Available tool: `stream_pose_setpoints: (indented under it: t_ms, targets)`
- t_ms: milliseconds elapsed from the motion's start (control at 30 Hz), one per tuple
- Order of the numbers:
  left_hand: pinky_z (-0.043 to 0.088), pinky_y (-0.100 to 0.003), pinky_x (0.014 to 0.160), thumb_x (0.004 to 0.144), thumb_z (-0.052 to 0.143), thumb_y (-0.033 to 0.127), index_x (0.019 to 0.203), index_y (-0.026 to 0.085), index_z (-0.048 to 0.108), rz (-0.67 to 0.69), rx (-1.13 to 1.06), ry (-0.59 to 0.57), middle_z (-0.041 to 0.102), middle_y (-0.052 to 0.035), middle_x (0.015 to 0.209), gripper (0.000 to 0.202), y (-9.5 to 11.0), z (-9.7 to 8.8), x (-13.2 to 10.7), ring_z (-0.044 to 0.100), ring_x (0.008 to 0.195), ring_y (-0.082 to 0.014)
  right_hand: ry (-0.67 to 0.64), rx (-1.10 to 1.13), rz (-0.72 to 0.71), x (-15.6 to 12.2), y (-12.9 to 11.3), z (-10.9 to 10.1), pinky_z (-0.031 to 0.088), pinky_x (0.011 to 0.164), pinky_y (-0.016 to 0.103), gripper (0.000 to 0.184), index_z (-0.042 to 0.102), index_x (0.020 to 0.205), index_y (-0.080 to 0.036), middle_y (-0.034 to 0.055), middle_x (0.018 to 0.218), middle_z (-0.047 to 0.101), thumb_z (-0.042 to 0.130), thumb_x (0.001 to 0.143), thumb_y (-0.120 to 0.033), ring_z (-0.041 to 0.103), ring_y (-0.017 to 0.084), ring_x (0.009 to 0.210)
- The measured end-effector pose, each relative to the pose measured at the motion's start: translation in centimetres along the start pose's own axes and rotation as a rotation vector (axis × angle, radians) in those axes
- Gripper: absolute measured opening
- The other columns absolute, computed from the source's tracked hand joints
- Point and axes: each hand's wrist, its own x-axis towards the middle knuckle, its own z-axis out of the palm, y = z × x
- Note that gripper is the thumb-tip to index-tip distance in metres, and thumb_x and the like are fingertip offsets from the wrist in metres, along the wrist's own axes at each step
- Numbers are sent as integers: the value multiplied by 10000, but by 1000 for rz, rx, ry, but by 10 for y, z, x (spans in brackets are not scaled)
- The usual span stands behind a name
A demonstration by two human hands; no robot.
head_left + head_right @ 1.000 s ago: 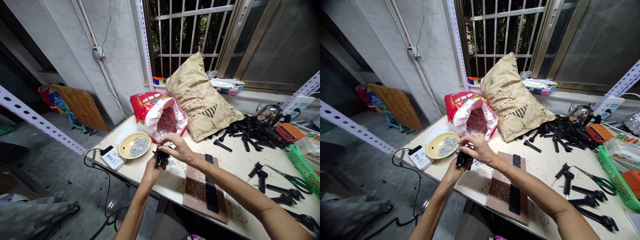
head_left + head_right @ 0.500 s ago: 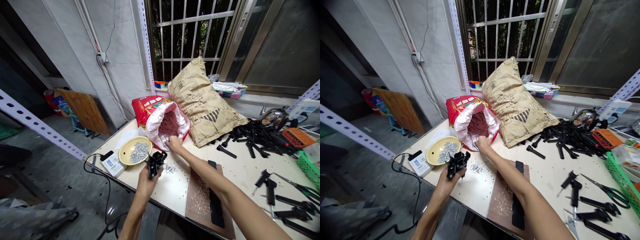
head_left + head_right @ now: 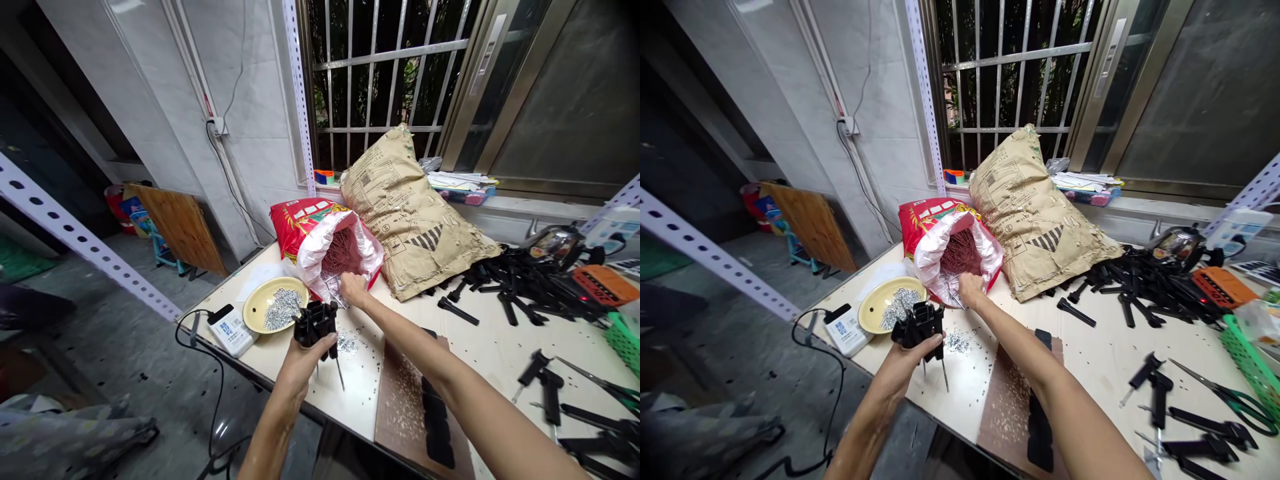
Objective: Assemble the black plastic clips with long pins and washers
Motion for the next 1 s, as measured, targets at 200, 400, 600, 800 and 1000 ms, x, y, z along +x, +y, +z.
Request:
stream_pose_setpoints:
  t_ms: [200, 400, 600, 800, 1000]
  targets:
    - [479, -295, 748, 514, 820, 314, 923, 127, 667, -59, -27, 5, 709, -71, 851, 475, -2, -4, 2, 627, 829, -210, 3, 116, 22, 0, 9, 0, 449, 763, 306, 290, 601, 1083, -116, 181, 1061, 658, 529, 803, -144, 629, 265, 997]
    - [484, -320, 766, 508, 824, 306, 957, 118, 663, -55, -70, -7, 707, -86, 880, 513, -5, -8, 5, 633, 843, -220, 6, 283, -12, 7, 26, -3, 402, 595, 183, 162, 667, 875, -115, 97, 841, 697, 557, 765, -161, 640, 152, 744]
    - [486, -316, 759, 496, 819, 292, 925, 118, 669, -75, -42, -31, 702, -77, 865, 486, -6, -4, 7, 632, 832, -215, 73, 411, -138, -3, 35, -30, 353, 516, 172, 267, 667, 805, -76, 42, 658, 641, 427, 843, -187, 540, 98, 559]
    - [466, -299, 711, 526, 765, 277, 857, 120, 662, -7, 52, -33, 680, -45, 792, 380, -2, 1, 8, 607, 776, -201, 255, 330, -694, -67, 33, -87, 365, 713, 214, 218, 649, 1010, -187, 32, 912, 612, 485, 906, -285, 537, 114, 803]
    - [422, -279, 656, 524, 710, 262, 755, 140, 628, 87, 225, -65, 607, 9, 659, 274, -1, 8, 14, 542, 666, -169, 403, -233, -1056, -132, 19, -131, 290, 752, 317, 186, 653, 944, -230, 39, 866, 556, 468, 939, -241, 431, 159, 830]
